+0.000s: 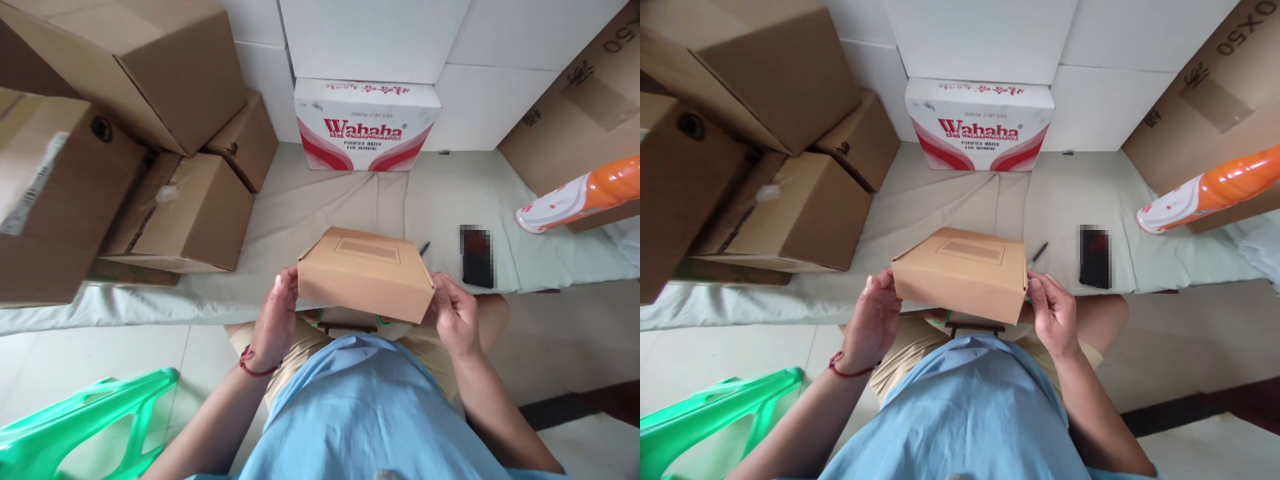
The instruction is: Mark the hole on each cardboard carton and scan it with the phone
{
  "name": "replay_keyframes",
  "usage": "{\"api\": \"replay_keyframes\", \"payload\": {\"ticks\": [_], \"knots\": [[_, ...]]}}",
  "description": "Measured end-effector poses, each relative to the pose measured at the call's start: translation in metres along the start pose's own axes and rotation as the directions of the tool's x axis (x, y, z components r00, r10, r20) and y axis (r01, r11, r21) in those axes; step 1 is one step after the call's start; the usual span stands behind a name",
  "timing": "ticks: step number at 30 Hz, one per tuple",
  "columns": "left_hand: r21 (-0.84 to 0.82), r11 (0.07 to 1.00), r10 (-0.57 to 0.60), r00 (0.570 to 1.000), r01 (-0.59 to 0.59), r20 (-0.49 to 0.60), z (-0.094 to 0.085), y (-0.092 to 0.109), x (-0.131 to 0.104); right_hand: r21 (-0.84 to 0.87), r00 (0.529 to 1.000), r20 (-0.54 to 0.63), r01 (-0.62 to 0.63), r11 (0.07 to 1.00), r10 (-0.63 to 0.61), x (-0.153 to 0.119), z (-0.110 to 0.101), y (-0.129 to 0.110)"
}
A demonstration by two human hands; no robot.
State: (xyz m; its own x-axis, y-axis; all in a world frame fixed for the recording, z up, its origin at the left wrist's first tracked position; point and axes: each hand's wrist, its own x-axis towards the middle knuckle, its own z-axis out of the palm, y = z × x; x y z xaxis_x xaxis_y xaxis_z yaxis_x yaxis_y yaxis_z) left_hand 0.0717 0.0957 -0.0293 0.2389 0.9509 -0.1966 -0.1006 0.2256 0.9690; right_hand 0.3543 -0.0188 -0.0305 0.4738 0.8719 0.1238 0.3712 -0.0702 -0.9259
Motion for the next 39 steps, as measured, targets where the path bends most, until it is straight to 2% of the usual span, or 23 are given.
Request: {"api": "replay_keyframes", "payload": {"ticks": [2,4,8,11,13,16,19,23,25,27,28,30,31,33,34,36,39], "knots": [[-0.042,0.998,0.039,0.998,-0.041,-0.047,-0.005,0.0,-0.002,0.012,1.0,0.008,-0.014,1.0,0.014,0.001,-0.002,0.002],[0.014,0.995,0.1,0.993,-0.099,-0.068,-0.011,0.002,-0.005,0.062,0.996,0.034,-0.088,0.994,0.086,0.002,-0.003,0.009],[0.195,0.962,0.197,0.98,-0.192,-0.003,-0.019,0.01,-0.011,0.119,0.971,0.115,-0.221,0.968,0.207,0.003,0.0,0.021],[0.333,0.918,0.207,0.976,-0.216,0.062,-0.018,0.017,-0.013,0.075,0.951,0.143,-0.287,0.955,0.274,0.007,0.005,0.025],[0.423,0.881,0.212,0.976,-0.211,0.047,-0.016,0.017,-0.011,0.029,0.945,0.133,-0.306,0.952,0.299,0.013,0.009,0.026],[0.475,0.868,0.191,0.98,-0.143,-0.054,-0.013,0.007,0.0,-0.027,0.947,0.126,-0.296,0.955,0.297,0.025,0.016,0.027],[0.441,0.898,0.086,0.985,-0.012,-0.15,-0.013,-0.011,0.018,-0.065,0.945,0.154,-0.281,0.957,0.288,0.035,0.026,0.027],[0.396,0.916,-0.006,0.99,0.061,-0.139,-0.018,-0.03,0.035,-0.174,0.92,0.292,-0.217,0.961,0.26,0.044,0.034,0.031],[0.428,0.903,0.033,0.989,0.033,-0.145,-0.022,-0.032,0.034,-0.341,0.918,0.312,-0.132,0.931,0.245,0.05,0.028,0.036],[0.52,0.852,0.183,0.966,-0.065,-0.18,-0.022,-0.028,0.03,-0.498,0.936,0.269,-0.068,0.865,0.228,0.059,0.015,0.042],[0.58,0.804,0.285,0.942,-0.134,-0.176,-0.021,-0.025,0.027,-0.565,0.949,0.232,-0.048,0.823,0.215,0.065,0.008,0.045],[0.665,0.687,0.452,0.889,-0.292,-0.077,-0.013,-0.017,0.024,-0.742,0.958,0.205,0.02,0.67,0.199,0.08,-0.007,0.05],[0.669,0.642,0.493,0.87,-0.375,0.014,-0.006,-0.013,0.023,-0.83,0.953,0.224,0.077,0.553,0.203,0.087,-0.012,0.051],[0.629,0.573,0.509,0.83,-0.526,0.231,0.011,-0.009,0.026,-0.922,0.926,0.293,0.209,0.326,0.236,0.101,-0.019,0.053],[0.605,0.547,0.49,0.807,-0.579,0.33,0.02,-0.009,0.028,-0.927,0.907,0.333,0.266,0.263,0.256,0.107,-0.019,0.053],[0.598,0.502,0.404,0.781,-0.625,0.476,0.037,-0.014,0.035,-0.906,0.873,0.404,0.339,0.254,0.274,0.116,-0.017,0.05],[0.666,0.422,0.243,0.785,-0.615,0.57,0.054,-0.026,0.043,-0.87,0.82,0.489,0.435,0.233,0.296,0.125,-0.015,0.044]]}}
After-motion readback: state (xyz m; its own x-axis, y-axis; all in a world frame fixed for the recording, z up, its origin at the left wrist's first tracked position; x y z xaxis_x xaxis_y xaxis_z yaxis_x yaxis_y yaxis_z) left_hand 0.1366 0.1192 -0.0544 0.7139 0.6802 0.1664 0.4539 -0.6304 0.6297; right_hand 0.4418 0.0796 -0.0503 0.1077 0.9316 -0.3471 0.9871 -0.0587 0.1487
